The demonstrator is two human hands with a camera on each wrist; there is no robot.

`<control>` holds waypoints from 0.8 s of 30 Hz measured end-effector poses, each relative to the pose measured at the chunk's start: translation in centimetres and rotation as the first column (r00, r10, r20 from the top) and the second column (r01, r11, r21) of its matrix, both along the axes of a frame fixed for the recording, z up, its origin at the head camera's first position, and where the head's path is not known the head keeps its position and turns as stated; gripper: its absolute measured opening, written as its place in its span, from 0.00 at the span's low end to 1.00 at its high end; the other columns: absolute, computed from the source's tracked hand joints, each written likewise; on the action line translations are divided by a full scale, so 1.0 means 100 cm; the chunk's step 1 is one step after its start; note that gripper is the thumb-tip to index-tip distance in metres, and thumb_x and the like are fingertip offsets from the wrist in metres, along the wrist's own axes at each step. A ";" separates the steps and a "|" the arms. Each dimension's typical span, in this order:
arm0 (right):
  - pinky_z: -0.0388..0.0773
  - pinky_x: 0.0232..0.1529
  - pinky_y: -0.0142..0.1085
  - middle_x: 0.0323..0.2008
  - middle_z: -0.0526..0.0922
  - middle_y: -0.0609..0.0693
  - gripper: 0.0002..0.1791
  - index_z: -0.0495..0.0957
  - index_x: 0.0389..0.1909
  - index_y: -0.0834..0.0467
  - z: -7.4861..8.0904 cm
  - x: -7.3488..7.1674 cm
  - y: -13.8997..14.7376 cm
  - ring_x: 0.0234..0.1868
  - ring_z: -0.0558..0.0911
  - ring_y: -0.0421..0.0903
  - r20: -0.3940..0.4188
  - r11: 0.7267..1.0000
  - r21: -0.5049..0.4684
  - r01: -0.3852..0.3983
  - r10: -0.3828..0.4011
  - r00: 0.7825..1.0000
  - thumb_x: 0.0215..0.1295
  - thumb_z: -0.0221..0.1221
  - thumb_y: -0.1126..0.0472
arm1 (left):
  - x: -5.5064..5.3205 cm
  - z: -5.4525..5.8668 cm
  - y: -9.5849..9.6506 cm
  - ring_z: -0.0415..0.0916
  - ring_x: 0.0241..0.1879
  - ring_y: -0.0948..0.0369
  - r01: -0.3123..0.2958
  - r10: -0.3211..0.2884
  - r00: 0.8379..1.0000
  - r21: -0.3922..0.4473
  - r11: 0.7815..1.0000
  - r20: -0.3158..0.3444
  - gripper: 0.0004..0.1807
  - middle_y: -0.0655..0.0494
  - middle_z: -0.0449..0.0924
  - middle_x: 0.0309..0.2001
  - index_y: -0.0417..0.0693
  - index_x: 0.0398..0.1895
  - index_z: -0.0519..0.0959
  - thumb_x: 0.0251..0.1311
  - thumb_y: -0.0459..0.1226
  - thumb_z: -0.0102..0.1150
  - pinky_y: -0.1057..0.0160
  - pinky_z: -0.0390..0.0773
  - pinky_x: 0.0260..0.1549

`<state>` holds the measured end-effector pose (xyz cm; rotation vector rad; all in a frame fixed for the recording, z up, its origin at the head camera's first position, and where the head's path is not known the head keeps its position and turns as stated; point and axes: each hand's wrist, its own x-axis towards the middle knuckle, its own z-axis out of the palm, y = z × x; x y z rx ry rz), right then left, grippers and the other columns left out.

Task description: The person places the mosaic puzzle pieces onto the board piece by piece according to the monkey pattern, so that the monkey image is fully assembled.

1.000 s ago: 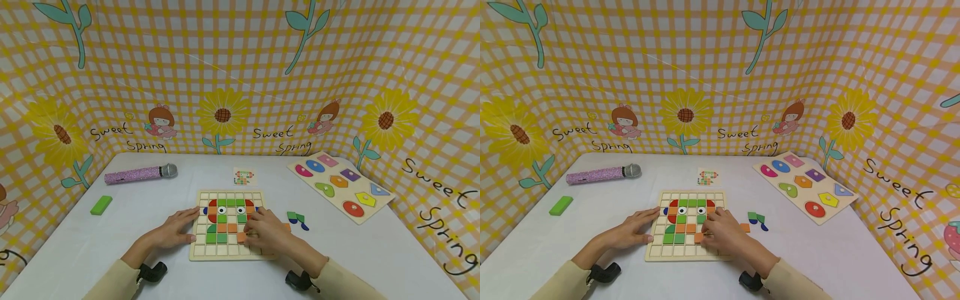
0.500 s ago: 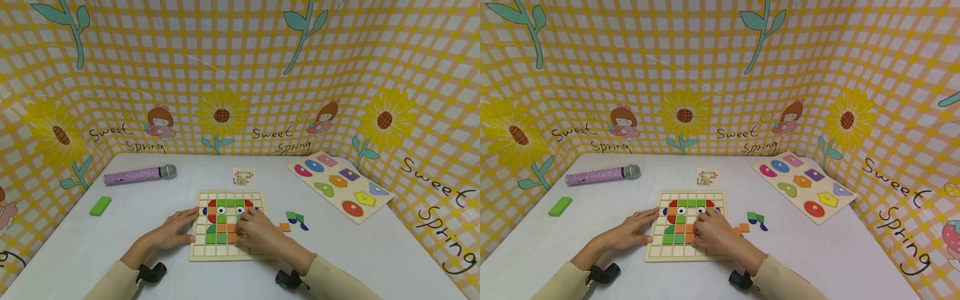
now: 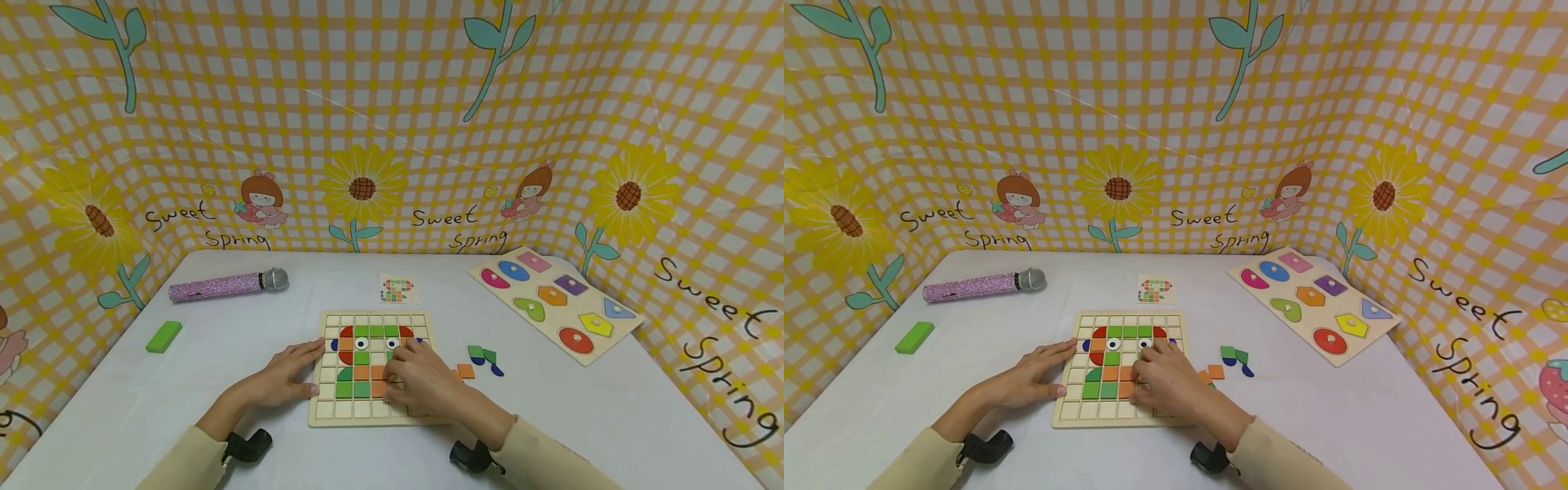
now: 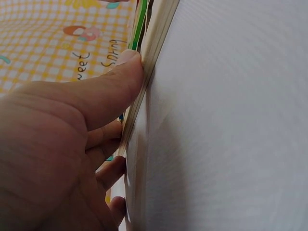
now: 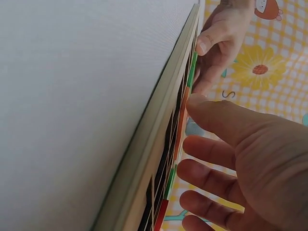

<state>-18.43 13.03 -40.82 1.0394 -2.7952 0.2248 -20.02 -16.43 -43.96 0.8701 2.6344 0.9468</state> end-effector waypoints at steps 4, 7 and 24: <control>0.66 0.42 0.35 0.35 0.80 0.41 0.11 0.84 0.34 0.48 0.001 0.000 0.004 0.40 0.68 0.41 0.023 1.000 -0.013 0.009 -0.008 1.000 0.53 0.66 0.47 | 0.000 0.000 0.000 0.47 0.71 0.40 0.000 0.000 1.000 0.001 1.000 -0.006 0.41 0.43 0.48 0.74 0.37 0.71 0.55 0.60 0.45 0.59 0.32 0.47 0.64; 0.67 0.42 0.35 0.36 0.80 0.41 0.13 0.84 0.35 0.48 0.001 -0.003 0.009 0.41 0.67 0.40 0.033 0.999 -0.025 0.026 -0.025 0.999 0.52 0.68 0.47 | 0.001 0.000 -0.001 0.47 0.71 0.40 0.002 -0.002 1.000 0.001 1.000 -0.011 0.41 0.43 0.49 0.74 0.36 0.71 0.55 0.60 0.45 0.59 0.32 0.47 0.64; 0.66 0.41 0.36 0.35 0.80 0.44 0.13 0.85 0.36 0.52 0.006 -0.018 0.091 0.39 0.68 0.42 0.027 0.968 -0.110 0.227 -0.226 0.974 0.50 0.69 0.52 | 0.000 0.000 0.000 0.47 0.71 0.40 -0.002 0.002 1.000 -0.004 1.000 -0.007 0.40 0.43 0.49 0.74 0.37 0.71 0.55 0.60 0.45 0.59 0.32 0.47 0.64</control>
